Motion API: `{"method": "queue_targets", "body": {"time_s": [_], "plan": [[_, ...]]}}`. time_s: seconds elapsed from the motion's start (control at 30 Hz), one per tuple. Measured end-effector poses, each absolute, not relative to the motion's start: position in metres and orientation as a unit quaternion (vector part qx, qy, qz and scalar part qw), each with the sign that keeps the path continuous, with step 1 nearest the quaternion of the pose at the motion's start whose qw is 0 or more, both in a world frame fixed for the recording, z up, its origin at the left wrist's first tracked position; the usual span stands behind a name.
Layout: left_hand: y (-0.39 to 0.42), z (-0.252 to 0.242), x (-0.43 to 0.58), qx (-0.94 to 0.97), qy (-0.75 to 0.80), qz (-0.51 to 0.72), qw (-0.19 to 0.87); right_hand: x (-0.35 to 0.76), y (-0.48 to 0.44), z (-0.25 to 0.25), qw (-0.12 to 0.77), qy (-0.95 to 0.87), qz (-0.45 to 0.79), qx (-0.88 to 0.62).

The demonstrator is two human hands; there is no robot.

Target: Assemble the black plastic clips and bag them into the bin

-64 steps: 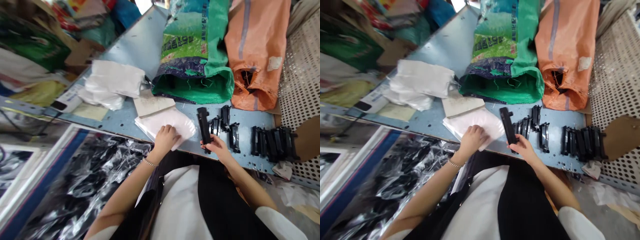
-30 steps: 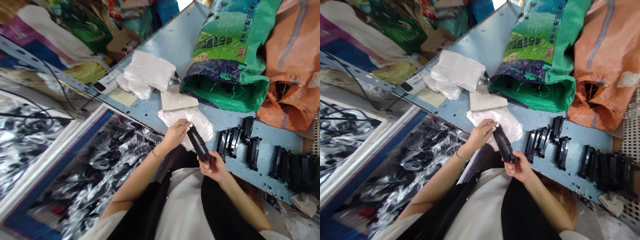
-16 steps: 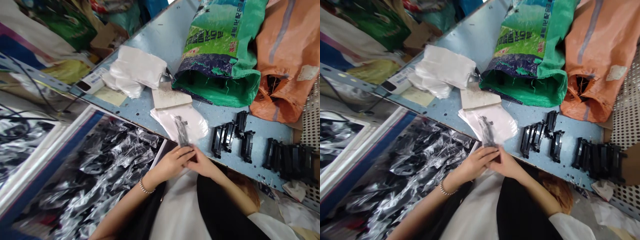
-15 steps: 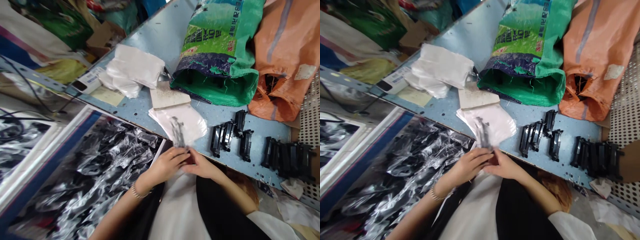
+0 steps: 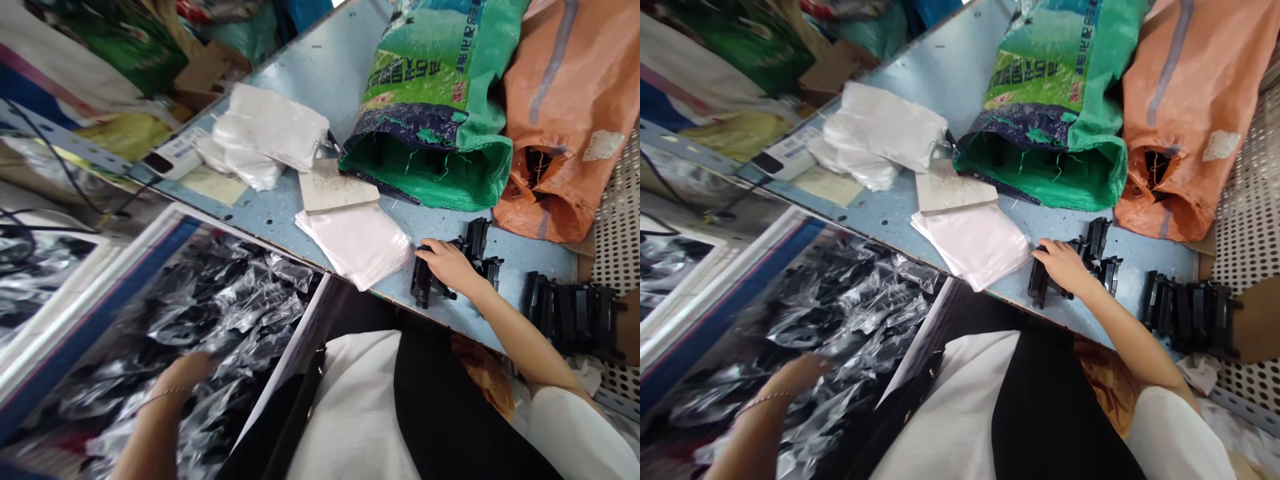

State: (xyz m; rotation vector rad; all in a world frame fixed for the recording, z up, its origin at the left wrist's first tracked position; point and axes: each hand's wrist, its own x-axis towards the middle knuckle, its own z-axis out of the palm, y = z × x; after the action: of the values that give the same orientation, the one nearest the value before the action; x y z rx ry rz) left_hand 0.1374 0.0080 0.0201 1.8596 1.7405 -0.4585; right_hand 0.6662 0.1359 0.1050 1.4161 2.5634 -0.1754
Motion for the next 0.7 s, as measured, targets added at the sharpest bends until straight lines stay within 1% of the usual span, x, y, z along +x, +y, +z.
{"method": "queue_targets", "body": {"time_s": [0.1,0.17,0.2,0.23,0.27,0.33,0.37,0.43,0.5,0.53,0.6,0.63,0.7], "plan": [[0.048,0.032,0.198,0.649,0.726,-0.001,0.228,0.653,0.141,0.106,0.109,0.890,-0.049,0.439],[0.081,0.045,0.259,0.691,0.672,0.159,0.215,0.649,0.144,0.105,0.109,0.908,-0.029,0.404],[0.098,0.051,0.292,0.720,0.628,0.215,0.201,0.649,0.146,0.105,0.107,0.916,-0.016,0.387],[0.113,0.055,0.323,0.746,0.594,0.244,0.177,0.650,0.148,0.106,0.106,0.923,-0.004,0.370],[0.128,0.058,0.350,0.770,0.570,0.246,0.148,0.652,0.151,0.107,0.107,0.929,0.007,0.355],[0.152,0.059,0.387,0.798,0.549,0.211,0.131,0.661,0.156,0.114,0.114,0.935,0.016,0.336],[0.162,0.057,0.395,0.802,0.546,0.199,0.140,0.667,0.157,0.120,0.114,0.936,0.010,0.333],[0.178,0.053,0.395,0.784,0.550,0.206,0.201,0.682,0.155,0.133,0.089,0.929,-0.026,0.358],[0.191,0.051,0.380,0.734,0.559,0.230,0.308,0.694,0.147,0.145,0.023,0.896,-0.111,0.430],[0.196,0.051,0.372,0.702,0.562,0.238,0.367,0.697,0.141,0.148,-0.016,0.864,-0.184,0.469],[0.203,0.051,0.358,0.641,0.562,0.241,0.464,0.694,0.129,0.146,-0.106,0.757,-0.378,0.523],[0.205,0.052,0.355,0.618,0.562,0.240,0.495,0.687,0.122,0.141,-0.152,0.685,-0.482,0.526],[0.206,0.051,0.354,0.588,0.566,0.252,0.520,0.664,0.109,0.123,-0.239,0.527,-0.654,0.487]]}}
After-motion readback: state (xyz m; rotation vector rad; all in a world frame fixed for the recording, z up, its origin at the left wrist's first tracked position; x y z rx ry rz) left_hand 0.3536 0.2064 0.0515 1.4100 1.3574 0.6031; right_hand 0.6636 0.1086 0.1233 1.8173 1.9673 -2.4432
